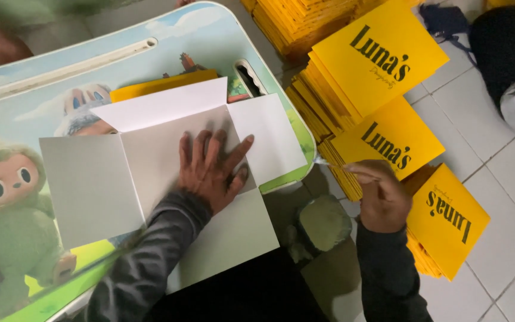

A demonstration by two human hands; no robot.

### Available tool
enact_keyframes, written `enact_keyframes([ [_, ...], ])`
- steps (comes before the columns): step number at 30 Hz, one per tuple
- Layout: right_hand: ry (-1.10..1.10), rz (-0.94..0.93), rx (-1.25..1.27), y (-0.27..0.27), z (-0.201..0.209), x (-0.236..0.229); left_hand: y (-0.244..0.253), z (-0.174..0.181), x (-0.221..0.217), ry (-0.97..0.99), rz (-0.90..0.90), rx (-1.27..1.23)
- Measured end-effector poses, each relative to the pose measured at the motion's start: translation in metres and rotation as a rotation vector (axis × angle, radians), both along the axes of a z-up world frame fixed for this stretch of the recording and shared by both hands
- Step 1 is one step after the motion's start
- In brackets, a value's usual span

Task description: The person sits on the floor and assembles yellow printed envelopes, applying glue with a small applicator to the flap of a white paper insert, folding the insert, and pressing it into a yellow envelope, adding finished envelopes to a stack.

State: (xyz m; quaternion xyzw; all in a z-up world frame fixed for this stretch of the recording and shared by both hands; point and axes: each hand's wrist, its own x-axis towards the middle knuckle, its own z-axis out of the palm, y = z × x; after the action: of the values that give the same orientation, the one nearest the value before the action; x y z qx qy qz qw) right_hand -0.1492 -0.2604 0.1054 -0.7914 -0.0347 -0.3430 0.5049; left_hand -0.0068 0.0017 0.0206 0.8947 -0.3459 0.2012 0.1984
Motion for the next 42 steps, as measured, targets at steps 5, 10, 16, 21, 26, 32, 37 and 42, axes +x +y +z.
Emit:
enact_keyframes([
  [5, 0.077, -0.215, -0.134, -0.044, -0.041, -0.058, -0.001, -0.003, 0.0, -0.056, -0.038, -0.03],
  [10, 0.439, -0.299, -0.312, -0.057, -0.129, -0.099, -0.004, 0.004, 0.003, -0.06, -0.063, -0.026],
  [16, 0.472, -0.321, -0.409, -0.049, -0.179, -0.099, -0.003, 0.006, 0.002, -0.096, -0.053, -0.017],
  [21, 0.501, -0.404, -0.306, -0.051, -0.194, -0.106, -0.003, 0.003, 0.002, -0.044, -0.062, -0.005],
  [26, 0.584, -0.404, -0.164, -0.051, -0.182, -0.115, -0.003, 0.008, 0.0, -0.028, -0.06, -0.004],
  [32, 0.589, -0.365, 0.047, -0.03, -0.156, -0.114, -0.003, 0.006, 0.0, -0.029, -0.047, -0.008],
  [37, 0.328, -0.362, 0.294, -0.031, -0.099, -0.084, -0.001, 0.0, 0.001, -0.042, -0.025, -0.01],
  [42, -0.084, -0.19, 0.059, 0.007, -0.044, -0.025, -0.001, 0.001, -0.002, -0.005, -0.005, 0.006],
])
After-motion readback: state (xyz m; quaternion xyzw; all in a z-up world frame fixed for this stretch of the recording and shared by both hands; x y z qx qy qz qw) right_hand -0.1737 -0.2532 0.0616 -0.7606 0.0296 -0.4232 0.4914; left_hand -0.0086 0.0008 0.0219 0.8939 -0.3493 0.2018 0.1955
